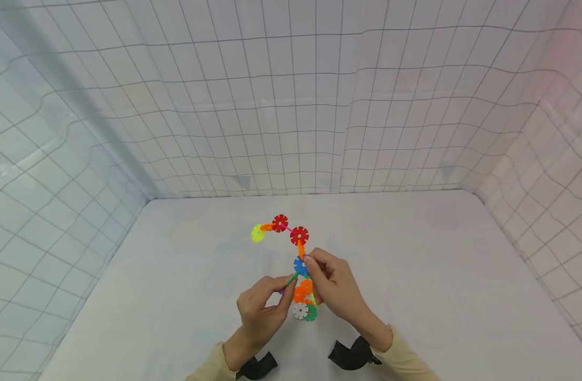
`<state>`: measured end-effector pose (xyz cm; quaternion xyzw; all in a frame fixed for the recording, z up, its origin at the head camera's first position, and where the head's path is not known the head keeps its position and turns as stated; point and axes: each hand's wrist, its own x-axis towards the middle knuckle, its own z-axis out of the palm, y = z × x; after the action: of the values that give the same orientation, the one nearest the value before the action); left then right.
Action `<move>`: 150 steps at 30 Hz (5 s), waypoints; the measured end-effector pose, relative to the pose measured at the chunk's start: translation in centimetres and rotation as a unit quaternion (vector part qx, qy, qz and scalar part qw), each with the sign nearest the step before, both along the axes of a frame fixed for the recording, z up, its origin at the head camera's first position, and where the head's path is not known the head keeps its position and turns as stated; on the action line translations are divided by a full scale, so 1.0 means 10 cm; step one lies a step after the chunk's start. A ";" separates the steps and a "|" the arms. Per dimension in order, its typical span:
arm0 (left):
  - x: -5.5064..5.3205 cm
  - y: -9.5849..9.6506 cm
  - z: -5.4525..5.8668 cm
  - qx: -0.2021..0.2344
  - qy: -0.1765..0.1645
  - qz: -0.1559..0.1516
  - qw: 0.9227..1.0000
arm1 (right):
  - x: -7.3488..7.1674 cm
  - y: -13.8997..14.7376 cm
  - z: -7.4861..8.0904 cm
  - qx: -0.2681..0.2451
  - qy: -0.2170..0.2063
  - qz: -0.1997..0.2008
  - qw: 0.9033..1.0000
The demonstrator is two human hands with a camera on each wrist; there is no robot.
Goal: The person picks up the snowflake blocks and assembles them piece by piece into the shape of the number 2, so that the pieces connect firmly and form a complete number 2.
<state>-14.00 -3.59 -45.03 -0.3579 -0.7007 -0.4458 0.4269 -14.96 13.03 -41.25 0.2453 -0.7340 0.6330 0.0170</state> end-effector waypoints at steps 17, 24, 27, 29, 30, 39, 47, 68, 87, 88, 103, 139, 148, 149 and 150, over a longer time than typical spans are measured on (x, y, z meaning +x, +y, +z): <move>-0.05 0.01 -0.02 0.077 -0.074 -0.063 0.992 | 0.04 -0.04 0.01 -0.013 -0.019 -0.045 0.999; -0.03 0.01 0.00 0.072 -0.081 -0.057 0.992 | 0.06 -0.06 0.03 -0.011 -0.013 -0.070 0.997; -0.02 0.00 -0.01 0.063 -0.081 -0.050 0.993 | 0.06 -0.06 0.03 -0.001 -0.004 -0.071 0.997; -0.02 0.00 -0.01 0.058 -0.081 -0.046 0.994 | 0.06 -0.06 0.03 0.006 -0.001 -0.071 0.997; -0.02 0.00 -0.02 0.055 -0.077 -0.046 0.994 | 0.06 -0.05 0.03 0.009 -0.001 -0.069 0.998; -0.04 0.00 -0.03 0.060 -0.004 -0.046 0.997 | 0.06 -0.05 0.04 -0.002 -0.016 -0.016 1.000; -0.05 -0.01 -0.03 0.052 0.011 -0.039 0.998 | 0.02 -0.04 0.03 -0.014 -0.010 0.027 0.999; -0.17 -0.16 0.01 0.014 0.027 0.021 0.999 | -0.10 -0.05 -0.14 -0.094 -0.035 0.110 0.989; -0.16 -0.15 -0.42 -0.250 -0.409 0.041 0.877 | -0.30 0.22 -0.11 -0.097 -0.088 0.004 0.991; -0.16 -0.16 -0.44 -0.262 -0.418 0.042 0.869 | -0.31 0.23 -0.09 -0.097 -0.091 0.001 0.991; -0.18 -0.28 -0.55 -0.244 -0.422 -0.015 0.873 | -0.27 0.34 0.03 -0.148 -0.108 0.029 0.983; 0.05 -0.09 0.45 0.142 -0.542 -0.240 0.793 | -0.15 0.25 0.07 -0.195 -0.120 0.148 0.962; 0.04 -0.11 0.41 0.142 -0.530 -0.224 0.806 | -0.12 0.18 0.05 -0.161 -0.070 0.102 0.979; 0.04 -0.11 0.41 0.141 -0.527 -0.222 0.808 | -0.12 0.16 0.05 -0.158 -0.064 0.096 0.981; 0.04 -0.11 0.40 0.140 -0.523 -0.221 0.811 | -0.11 0.15 0.04 -0.155 -0.060 0.089 0.982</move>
<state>-13.58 -4.70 -41.00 -0.1524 -0.6498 -0.7415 -0.0683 -16.10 14.56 -40.81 0.2658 -0.6018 0.7517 -0.0453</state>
